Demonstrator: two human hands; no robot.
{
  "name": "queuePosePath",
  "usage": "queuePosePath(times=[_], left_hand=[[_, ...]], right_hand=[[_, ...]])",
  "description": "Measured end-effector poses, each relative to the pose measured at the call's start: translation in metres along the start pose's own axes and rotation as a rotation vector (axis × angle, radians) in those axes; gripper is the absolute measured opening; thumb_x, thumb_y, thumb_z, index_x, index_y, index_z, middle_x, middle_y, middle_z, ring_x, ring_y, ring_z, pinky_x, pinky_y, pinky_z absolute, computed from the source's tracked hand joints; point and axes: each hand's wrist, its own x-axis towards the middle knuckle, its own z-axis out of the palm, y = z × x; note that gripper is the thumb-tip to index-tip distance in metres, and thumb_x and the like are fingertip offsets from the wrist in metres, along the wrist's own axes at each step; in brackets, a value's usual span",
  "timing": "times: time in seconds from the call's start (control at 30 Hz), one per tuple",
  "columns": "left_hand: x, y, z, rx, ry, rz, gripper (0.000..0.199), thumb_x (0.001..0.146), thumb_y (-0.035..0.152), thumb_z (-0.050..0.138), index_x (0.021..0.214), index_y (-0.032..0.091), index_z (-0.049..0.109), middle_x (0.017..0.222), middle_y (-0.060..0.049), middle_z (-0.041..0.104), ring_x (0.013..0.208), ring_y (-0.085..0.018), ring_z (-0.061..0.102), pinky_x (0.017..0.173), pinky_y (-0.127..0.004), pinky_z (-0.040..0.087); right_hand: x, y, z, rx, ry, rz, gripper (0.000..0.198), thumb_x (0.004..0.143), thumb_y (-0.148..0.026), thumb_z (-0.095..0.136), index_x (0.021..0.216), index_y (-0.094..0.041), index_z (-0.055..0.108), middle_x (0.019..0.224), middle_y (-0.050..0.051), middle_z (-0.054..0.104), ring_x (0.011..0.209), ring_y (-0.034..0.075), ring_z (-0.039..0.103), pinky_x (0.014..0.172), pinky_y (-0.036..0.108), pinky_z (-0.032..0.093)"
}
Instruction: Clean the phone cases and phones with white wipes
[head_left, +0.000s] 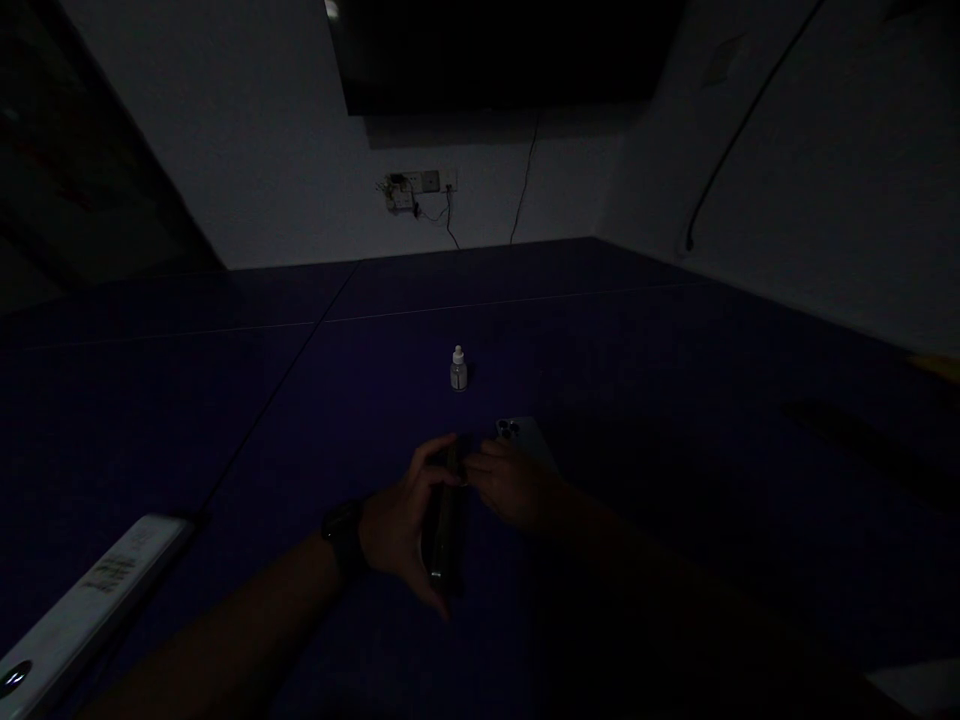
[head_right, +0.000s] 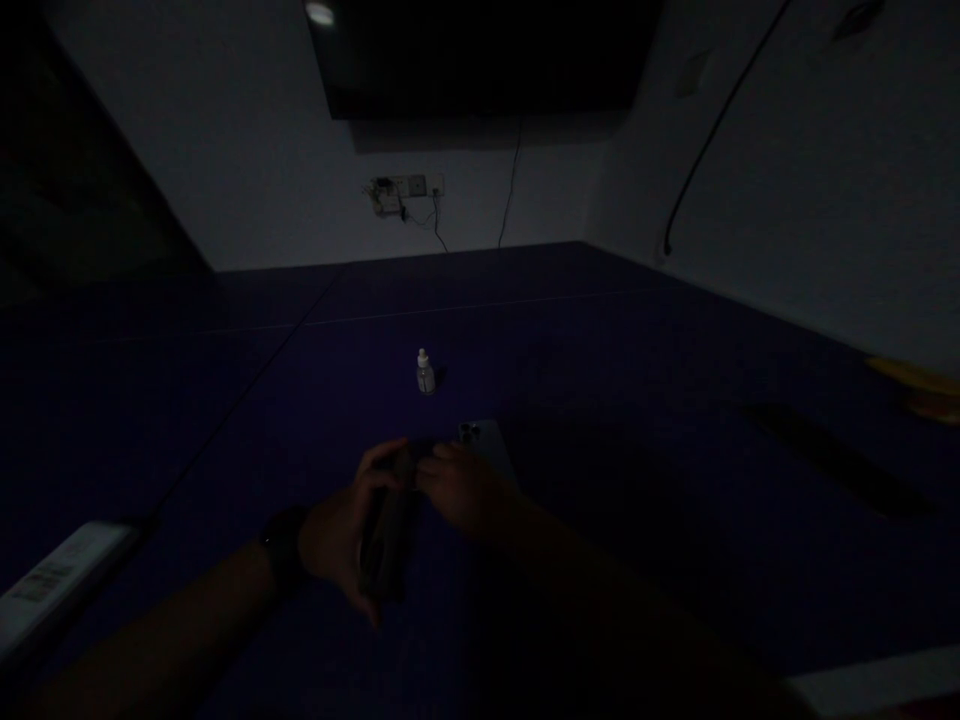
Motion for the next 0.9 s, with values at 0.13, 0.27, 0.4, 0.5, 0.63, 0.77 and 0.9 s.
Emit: queuePosePath(times=[0.13, 0.27, 0.4, 0.5, 0.63, 0.77, 0.9], left_hand=[[0.0022, -0.0026, 0.0003, 0.004, 0.012, 0.055, 0.136, 0.031, 0.071, 0.092, 0.142, 0.034, 0.023, 0.153, -0.018, 0.017, 0.144, -0.051, 0.021, 0.109, -0.067, 0.038], [0.0036, -0.0052, 0.0008, 0.028, 0.025, 0.111, 0.139, 0.029, 0.075, 0.090, 0.144, 0.034, 0.023, 0.154, -0.019, 0.016, 0.143, -0.053, 0.022, 0.105, -0.070, 0.039], [0.0040, -0.0065, 0.0013, 0.034, 0.039, 0.125, 0.138, 0.030, 0.077, 0.088, 0.145, 0.034, 0.024, 0.155, -0.019, 0.016, 0.143, -0.052, 0.023, 0.104, -0.068, 0.042], [0.0041, -0.0073, 0.0015, 0.040, 0.041, 0.147, 0.140, 0.029, 0.078, 0.088, 0.146, 0.035, 0.023, 0.153, -0.018, 0.020, 0.143, -0.052, 0.022, 0.104, -0.069, 0.040], [0.0036, -0.0068, 0.0017, 0.044, 0.044, 0.146, 0.141, 0.029, 0.078, 0.088, 0.147, 0.035, 0.022, 0.152, -0.018, 0.022, 0.143, -0.052, 0.021, 0.105, -0.071, 0.038], [0.0033, -0.0049, 0.0013, 0.031, 0.044, 0.126, 0.139, 0.032, 0.078, 0.087, 0.147, 0.035, 0.023, 0.155, -0.018, 0.015, 0.143, -0.052, 0.021, 0.104, -0.069, 0.041], [0.0039, -0.0045, 0.0012, 0.026, 0.042, 0.130, 0.139, 0.031, 0.077, 0.088, 0.147, 0.036, 0.023, 0.154, -0.017, 0.016, 0.143, -0.052, 0.021, 0.104, -0.070, 0.040]], right_hand=[[-0.0041, -0.0023, -0.0002, 0.049, -0.036, -0.085, 0.019, 0.096, -0.013, 0.053, 0.104, -0.018, 0.069, 0.099, 0.006, 0.069, 0.088, 0.021, 0.055, 0.078, 0.035, 0.041], [-0.0009, 0.0007, 0.0020, -0.030, -0.022, -0.031, 0.021, 0.097, -0.011, 0.050, 0.099, -0.017, 0.070, 0.094, 0.006, 0.069, 0.085, 0.021, 0.056, 0.076, 0.035, 0.042], [0.0027, 0.0028, 0.0025, -0.078, 0.012, -0.048, 0.024, 0.098, -0.008, 0.047, 0.092, -0.015, 0.070, 0.091, 0.007, 0.068, 0.083, 0.021, 0.057, 0.078, 0.034, 0.044], [0.0009, 0.0008, 0.0007, -0.038, 0.012, -0.158, 0.022, 0.097, -0.008, 0.048, 0.094, -0.015, 0.069, 0.094, 0.008, 0.069, 0.083, 0.020, 0.057, 0.078, 0.034, 0.044], [-0.0007, 0.0004, 0.0022, -0.016, 0.013, -0.191, 0.018, 0.096, -0.010, 0.051, 0.096, -0.016, 0.069, 0.094, 0.007, 0.069, 0.081, 0.019, 0.056, 0.076, 0.034, 0.044], [0.0029, 0.0047, 0.0075, -0.088, 0.057, -0.082, 0.023, 0.099, -0.011, 0.048, 0.091, -0.017, 0.069, 0.089, 0.006, 0.068, 0.082, 0.020, 0.056, 0.077, 0.034, 0.044], [0.0035, 0.0051, 0.0094, -0.095, 0.076, -0.120, 0.024, 0.100, -0.011, 0.048, 0.087, -0.016, 0.069, 0.088, 0.007, 0.067, 0.081, 0.019, 0.056, 0.077, 0.033, 0.044]])
